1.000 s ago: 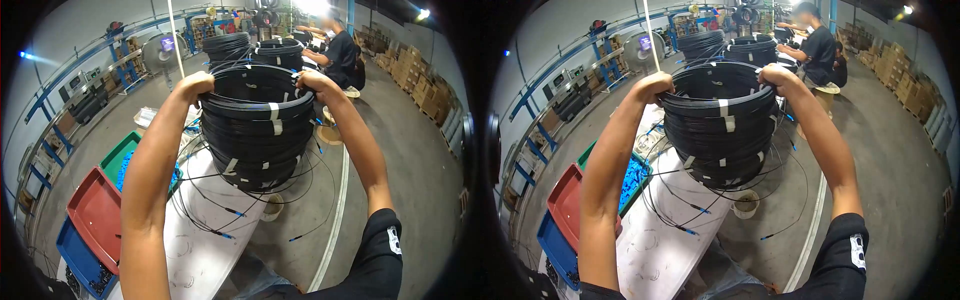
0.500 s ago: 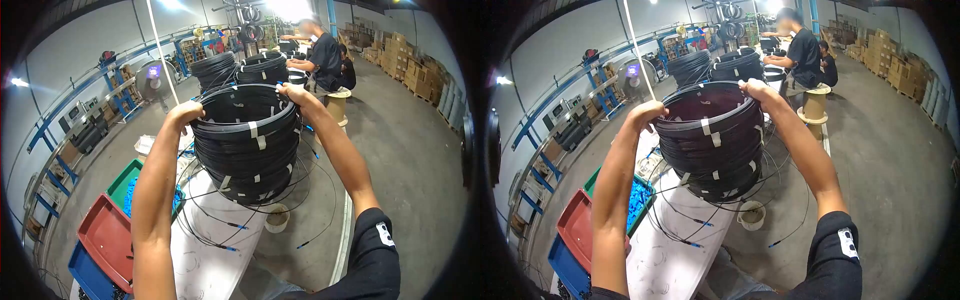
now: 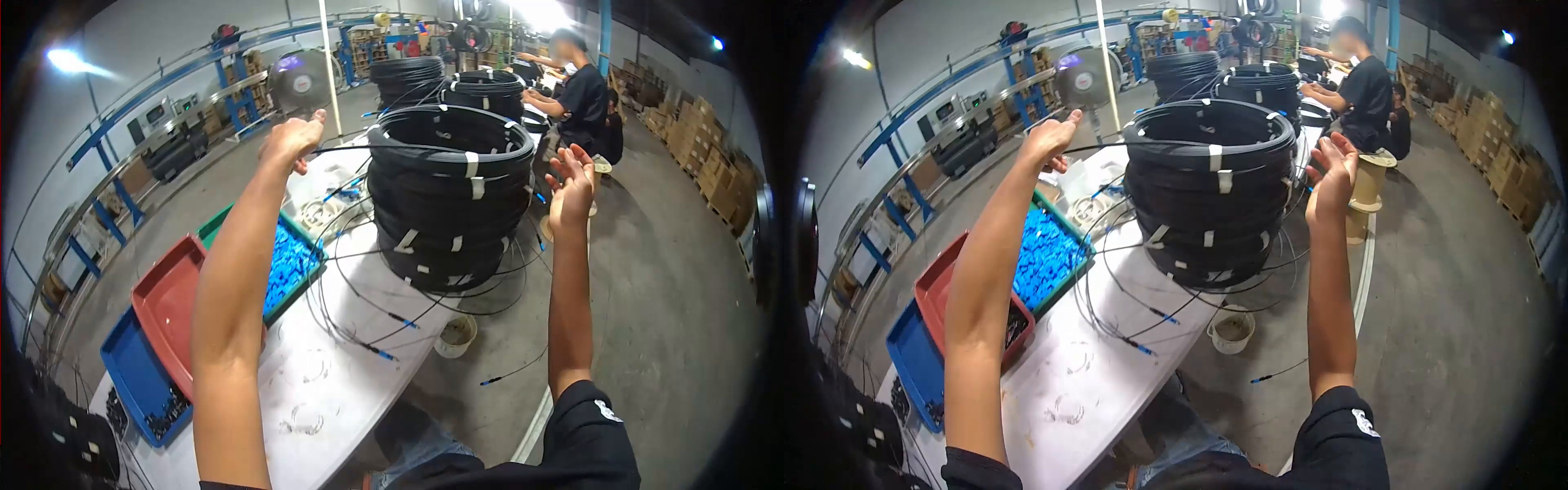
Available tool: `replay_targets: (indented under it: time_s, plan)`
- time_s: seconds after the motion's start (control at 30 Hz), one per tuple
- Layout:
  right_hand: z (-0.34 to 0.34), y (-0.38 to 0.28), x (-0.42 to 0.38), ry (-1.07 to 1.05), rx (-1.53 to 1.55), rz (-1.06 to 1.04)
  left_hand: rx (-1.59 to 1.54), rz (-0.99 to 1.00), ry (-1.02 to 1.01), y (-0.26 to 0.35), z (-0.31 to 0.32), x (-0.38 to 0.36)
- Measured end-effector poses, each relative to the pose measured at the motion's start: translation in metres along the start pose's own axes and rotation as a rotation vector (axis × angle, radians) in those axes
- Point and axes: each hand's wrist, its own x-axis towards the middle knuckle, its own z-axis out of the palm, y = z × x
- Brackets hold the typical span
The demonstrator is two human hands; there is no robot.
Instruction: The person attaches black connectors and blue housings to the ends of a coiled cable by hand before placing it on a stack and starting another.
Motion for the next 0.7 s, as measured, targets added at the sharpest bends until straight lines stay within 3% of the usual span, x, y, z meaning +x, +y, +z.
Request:
replay_targets:
  time_s: [0.13,0.2,0.27,0.37,0.5,0.67,0.7]
  plan:
    - [0.014,-0.009,-0.046,-0.038,-0.111,-0.124,0.110,0.006,-0.053,-0.018,0.004,-0.029]
    - [0.018,-0.009,-0.054,-0.118,-0.207,-0.321,-0.058,0.000,0.070,-0.025,0.011,-0.050]
    - [0.022,-0.014,-0.064,-0.129,-0.217,-0.342,-0.152,0.040,0.058,-0.038,0.013,-0.061]
    - [0.024,-0.011,-0.073,-0.205,-0.214,-0.357,-0.503,0.199,0.278,-0.069,0.027,-0.051]
    - [0.038,-0.021,-0.092,-0.285,-0.234,-0.410,-0.863,0.267,0.308,-0.094,0.036,-0.070]
    - [0.046,-0.025,-0.127,-0.379,-0.212,-0.403,-0.958,0.271,0.274,-0.119,0.042,-0.081]
    - [0.050,-0.023,-0.133,-0.410,-0.246,-0.506,-0.926,0.316,0.243,-0.125,0.043,-0.086]
